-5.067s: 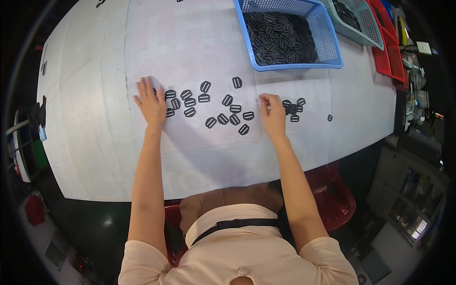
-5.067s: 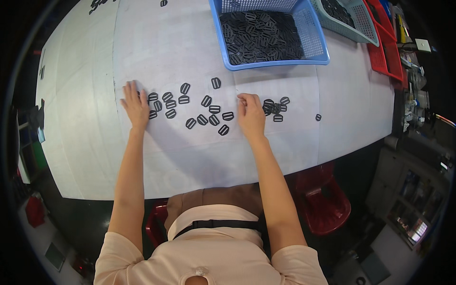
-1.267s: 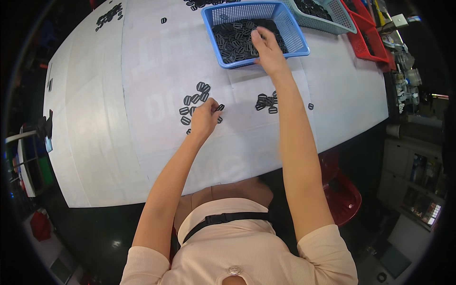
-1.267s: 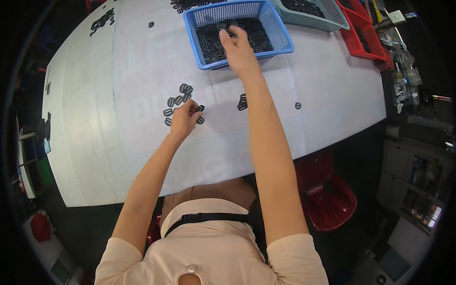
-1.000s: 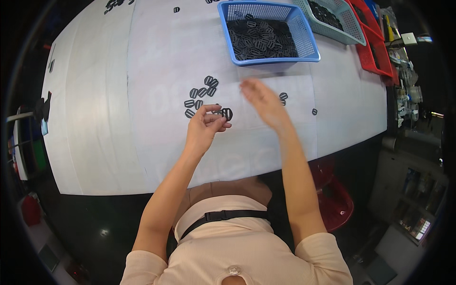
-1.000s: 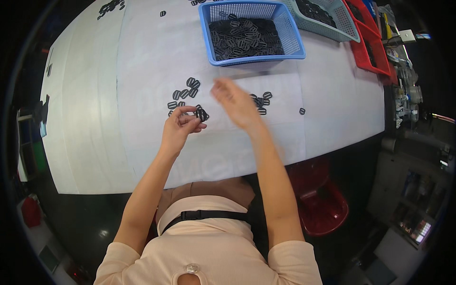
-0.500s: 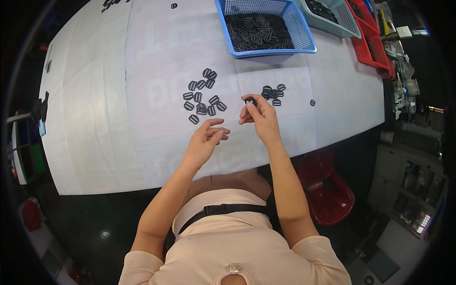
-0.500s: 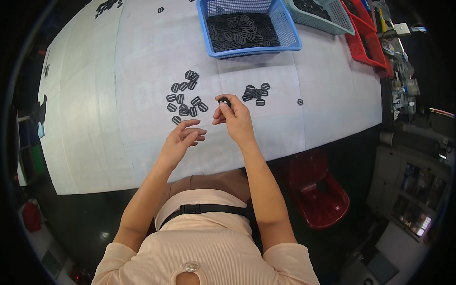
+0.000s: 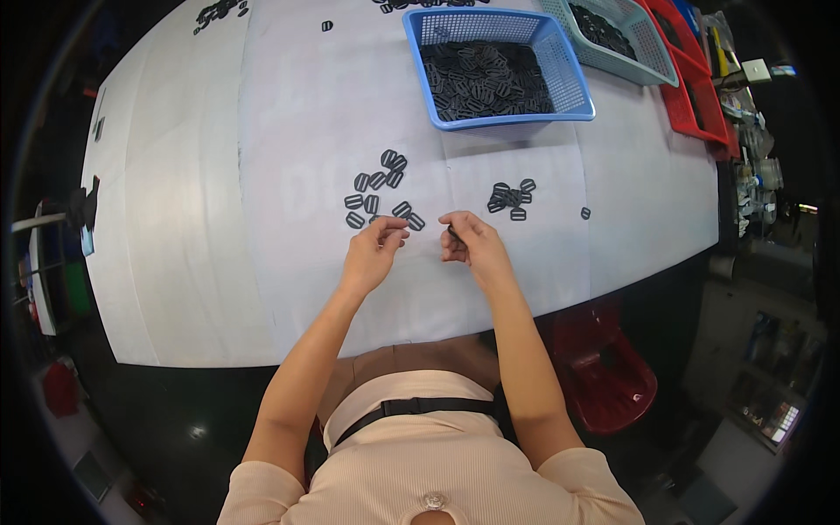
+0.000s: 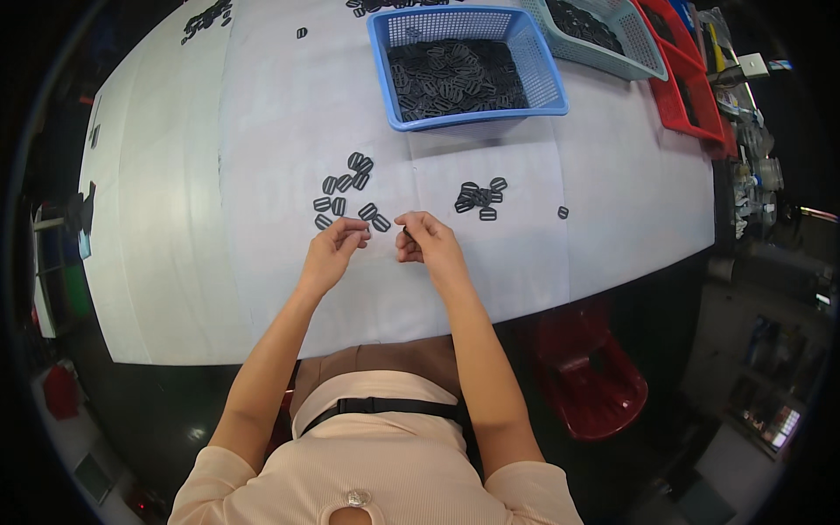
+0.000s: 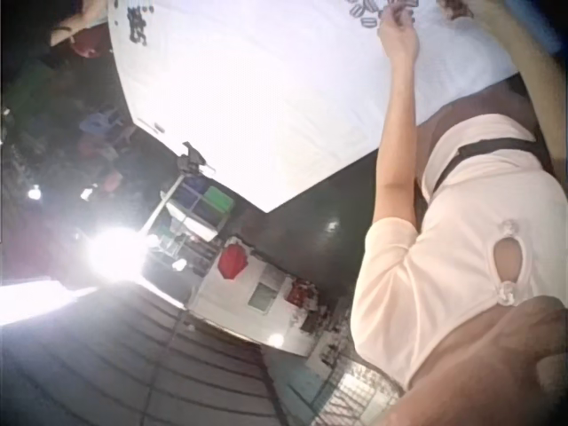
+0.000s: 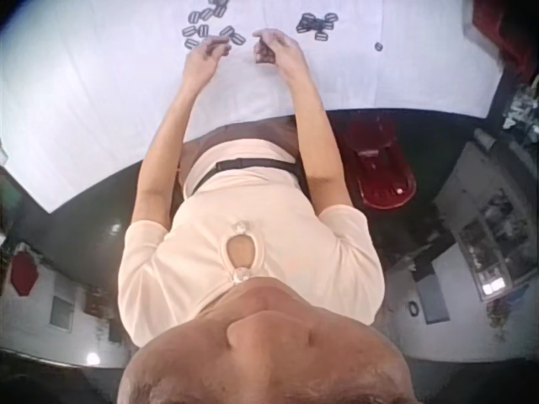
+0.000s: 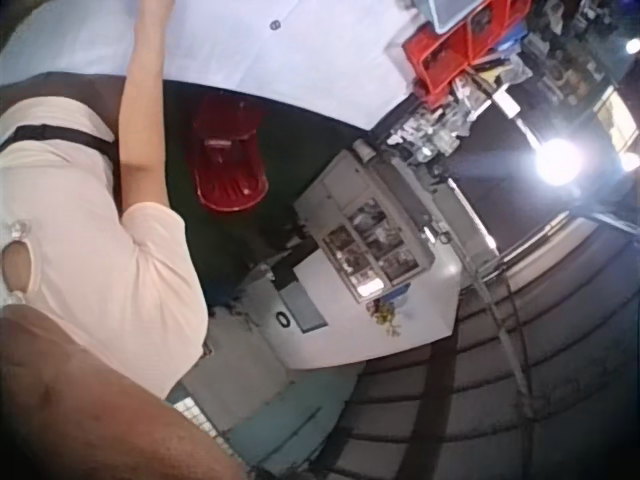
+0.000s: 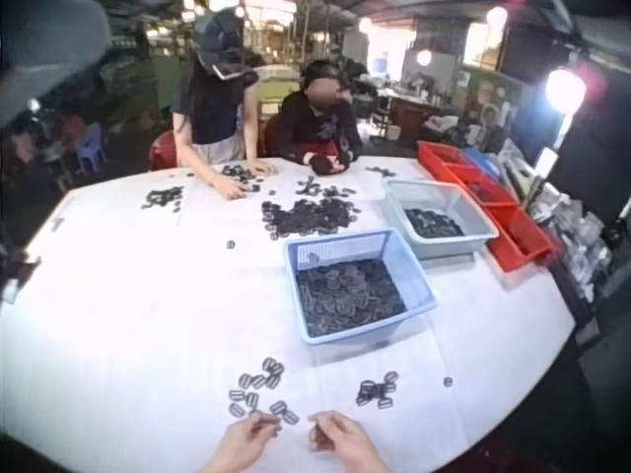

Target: The person sorts black plastic buckles on a white table, picking them up individually and placing them in groups or into a blue plastic basket.

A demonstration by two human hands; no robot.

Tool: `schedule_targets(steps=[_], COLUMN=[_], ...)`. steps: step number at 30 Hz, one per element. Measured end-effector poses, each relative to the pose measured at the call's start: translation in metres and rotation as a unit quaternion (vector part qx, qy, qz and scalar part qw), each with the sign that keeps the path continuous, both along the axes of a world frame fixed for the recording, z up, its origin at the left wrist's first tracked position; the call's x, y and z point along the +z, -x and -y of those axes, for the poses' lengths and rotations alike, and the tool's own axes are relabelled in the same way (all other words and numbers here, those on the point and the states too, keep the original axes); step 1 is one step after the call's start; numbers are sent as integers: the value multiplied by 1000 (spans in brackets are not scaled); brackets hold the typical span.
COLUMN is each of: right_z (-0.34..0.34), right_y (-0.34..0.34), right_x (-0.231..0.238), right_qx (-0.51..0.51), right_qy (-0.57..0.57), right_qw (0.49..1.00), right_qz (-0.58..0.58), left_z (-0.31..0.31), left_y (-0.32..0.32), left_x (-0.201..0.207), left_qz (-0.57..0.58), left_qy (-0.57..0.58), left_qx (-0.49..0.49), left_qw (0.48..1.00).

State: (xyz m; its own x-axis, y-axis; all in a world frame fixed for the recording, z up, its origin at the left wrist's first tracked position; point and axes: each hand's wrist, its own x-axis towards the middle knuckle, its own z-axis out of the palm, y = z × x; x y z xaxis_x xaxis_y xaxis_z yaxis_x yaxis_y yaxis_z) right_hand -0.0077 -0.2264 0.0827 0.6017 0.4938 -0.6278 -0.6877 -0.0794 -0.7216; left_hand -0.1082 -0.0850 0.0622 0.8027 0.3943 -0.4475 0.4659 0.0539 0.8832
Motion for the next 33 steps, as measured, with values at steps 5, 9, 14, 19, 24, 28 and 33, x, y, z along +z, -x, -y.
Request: schedule_targets(steps=[5, 9, 14, 19, 24, 28, 33], right_z=[4, 17, 7, -20, -94, -136, -165], right_y=[-10, -28, -38, -62, -185, -249, -248], right_x=[-5, -23, -15, 19, 39, -27, -54], right_qx=[10, 18, -27, 11, 154, 280, 314], right_qy=[-6, -53, -37, -78, 75, 272, 368], right_qw=[1000, 996, 996, 996, 923, 734, 641], right_qz=[15, -68, -82, 45, 345, 556, 595], left_z=[-22, -40, -59, -77, -102, -99, -107], left_y=[-27, -50, -74, -78, -78, -81, -72], left_x=[-10, -31, -54, -64, -66, -62, -63], left_qz=[0, 16, 1, -33, 37, 44, 45], left_qy=[-93, -270, -326, -328, -85, -16, 17], left_qx=[23, 55, 70, 71, 148, 159, 165], left_qw=[995, 961, 943, 941, 985, 986, 985])
